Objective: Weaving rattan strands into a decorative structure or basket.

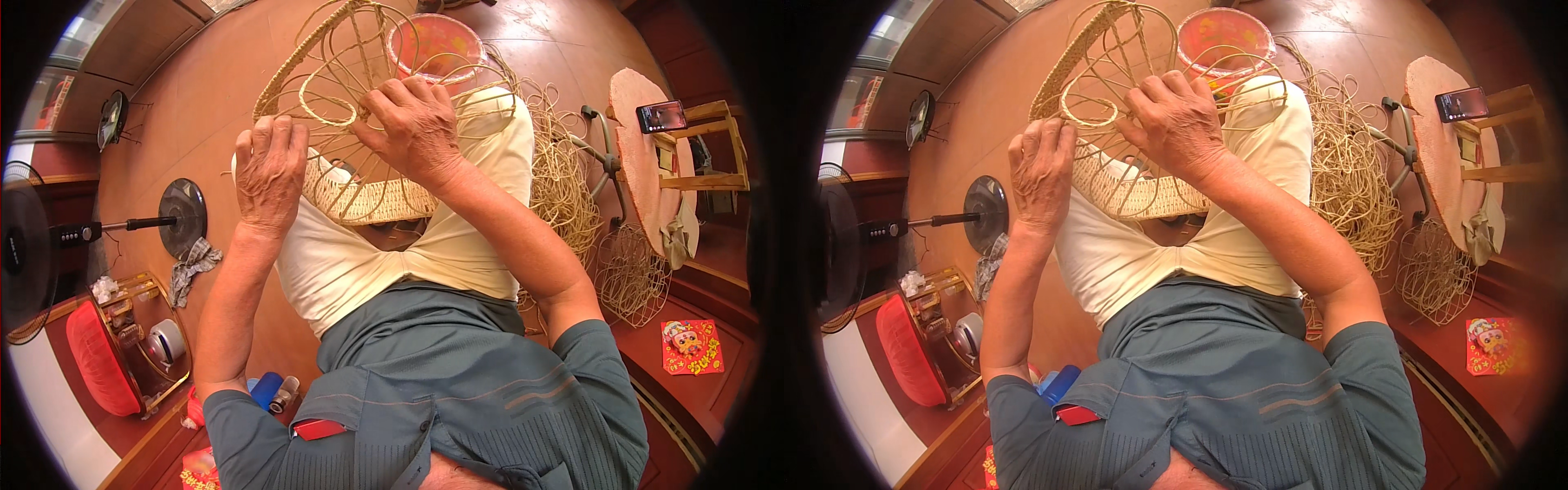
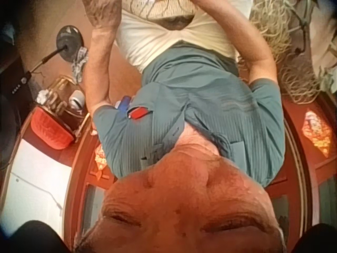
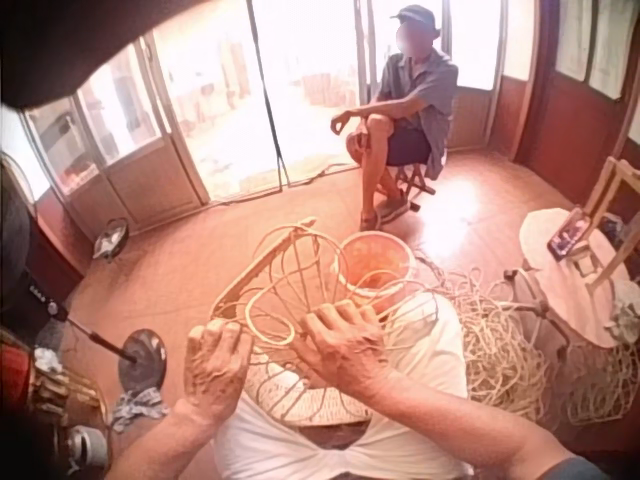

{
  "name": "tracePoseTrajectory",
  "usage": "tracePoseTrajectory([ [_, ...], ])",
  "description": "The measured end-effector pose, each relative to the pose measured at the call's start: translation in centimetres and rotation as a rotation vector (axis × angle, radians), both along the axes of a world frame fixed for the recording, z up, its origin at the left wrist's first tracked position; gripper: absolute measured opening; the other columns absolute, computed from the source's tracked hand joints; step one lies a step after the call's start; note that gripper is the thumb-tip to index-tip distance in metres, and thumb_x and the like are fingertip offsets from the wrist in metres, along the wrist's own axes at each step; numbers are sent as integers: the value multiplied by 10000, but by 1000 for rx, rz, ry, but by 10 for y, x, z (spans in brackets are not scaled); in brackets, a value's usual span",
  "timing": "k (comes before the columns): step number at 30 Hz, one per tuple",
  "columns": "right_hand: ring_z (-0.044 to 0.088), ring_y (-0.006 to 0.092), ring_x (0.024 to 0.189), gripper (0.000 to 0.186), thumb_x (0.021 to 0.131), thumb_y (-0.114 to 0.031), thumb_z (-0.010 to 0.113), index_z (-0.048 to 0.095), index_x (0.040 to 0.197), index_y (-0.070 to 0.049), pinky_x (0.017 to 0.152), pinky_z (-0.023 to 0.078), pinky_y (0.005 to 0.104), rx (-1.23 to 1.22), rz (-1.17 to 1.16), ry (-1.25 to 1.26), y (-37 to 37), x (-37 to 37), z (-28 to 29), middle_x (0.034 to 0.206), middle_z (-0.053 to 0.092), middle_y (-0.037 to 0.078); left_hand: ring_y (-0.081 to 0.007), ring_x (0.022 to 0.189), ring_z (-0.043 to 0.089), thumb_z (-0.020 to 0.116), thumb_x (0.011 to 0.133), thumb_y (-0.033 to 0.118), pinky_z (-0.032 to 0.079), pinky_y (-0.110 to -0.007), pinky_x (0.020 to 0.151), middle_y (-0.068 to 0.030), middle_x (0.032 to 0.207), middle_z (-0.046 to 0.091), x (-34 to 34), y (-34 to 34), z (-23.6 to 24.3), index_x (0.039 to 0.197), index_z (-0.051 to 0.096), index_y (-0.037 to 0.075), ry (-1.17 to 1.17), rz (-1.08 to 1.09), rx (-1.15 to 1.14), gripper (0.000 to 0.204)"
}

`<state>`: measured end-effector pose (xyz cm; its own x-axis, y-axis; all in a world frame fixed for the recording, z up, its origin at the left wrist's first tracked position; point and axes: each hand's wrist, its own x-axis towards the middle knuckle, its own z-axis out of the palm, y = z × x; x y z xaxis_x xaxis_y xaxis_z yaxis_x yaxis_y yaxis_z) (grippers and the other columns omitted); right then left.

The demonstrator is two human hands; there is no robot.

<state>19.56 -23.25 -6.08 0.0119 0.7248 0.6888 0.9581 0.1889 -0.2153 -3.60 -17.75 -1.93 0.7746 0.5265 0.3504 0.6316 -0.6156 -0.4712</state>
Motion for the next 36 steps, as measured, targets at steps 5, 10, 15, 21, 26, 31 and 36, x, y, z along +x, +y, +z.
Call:
tracePoseTrajectory([
  [5, 634, 219, 988, 293, 850, -404, 824, 721, 984, -165, 832, 459, 425, -7, 4, 9, 0, -1, 0, 994, 649, -8, -220, 1273, 623, 765, 914, 183, 444, -436, 1137, -23, 1240, 684, -6, 10, -2, 1182, 743, 140, -34, -66, -11, 273],
  [10, 639, 218, 998, 292, 850, -398, 818, 731, 997, -162, 838, 459, 426, -4, -1, 15, 0, 0, 1, 997, 653, -7, -221, 1345, 627, 755, 928, 173, 417, -466, 1255, -58, 1280, 716, -5, -12, -11, 1127, 786, 132, -182, -295, 26, 205],
  [15, 646, 215, 1017, 268, 858, -371, 807, 742, 1002, -154, 843, 461, 428, -14, 12, 15, 0, -1, 1, 1005, 662, -5, -225, 685, 682, 625, 919, 101, 586, -407, 656, -53, 804, 637, 10, -79, -47, 934, 647, 89, -58, -414, -498, 30],
  [21, 653, 215, 1016, 254, 865, -366, 802, 748, 983, -147, 847, 461, 432, -68, 0, 12, -2, -6, 4, 995, 667, -1, -264, 814, 703, 640, 1017, 186, 583, -425, 700, -91, 891, 651, -21, -149, -38, 1055, 665, 67, -77, -279, -932, 128],
  [26, 643, 215, 987, 355, 851, -386, 808, 783, 1107, -140, 844, 455, 438, -47, -29, -6, 0, -6, 3, 988, 669, -3, -338, 1211, 677, 584, 1102, 191, 621, -411, 925, -199, 1311, 676, -92, -167, 6, 1305, 677, 17, -370, 92, -916, 283],
  [31, 636, 210, 979, 580, 850, -364, 784, 724, 1372, -118, 820, 441, 438, -60, -60, 7, -2, -10, 7, 987, 675, 0, -399, 1303, 643, 523, 1122, 88, 600, -518, 1125, -211, 1427, 648, -130, -165, -2, 1507, 575, -39, -1218, 734, -975, 409],
  [36, 632, 213, 970, 690, 842, -319, 756, 658, 1492, -111, 800, 434, 441, -89, -62, 49, 5, -18, 10, 979, 676, 5, -378, 1304, 666, 585, 1068, 22, 625, -528, 1115, -224, 1285, 703, -345, -161, -97, 1236, 692, -131, -2104, 690, -900, 251],
])
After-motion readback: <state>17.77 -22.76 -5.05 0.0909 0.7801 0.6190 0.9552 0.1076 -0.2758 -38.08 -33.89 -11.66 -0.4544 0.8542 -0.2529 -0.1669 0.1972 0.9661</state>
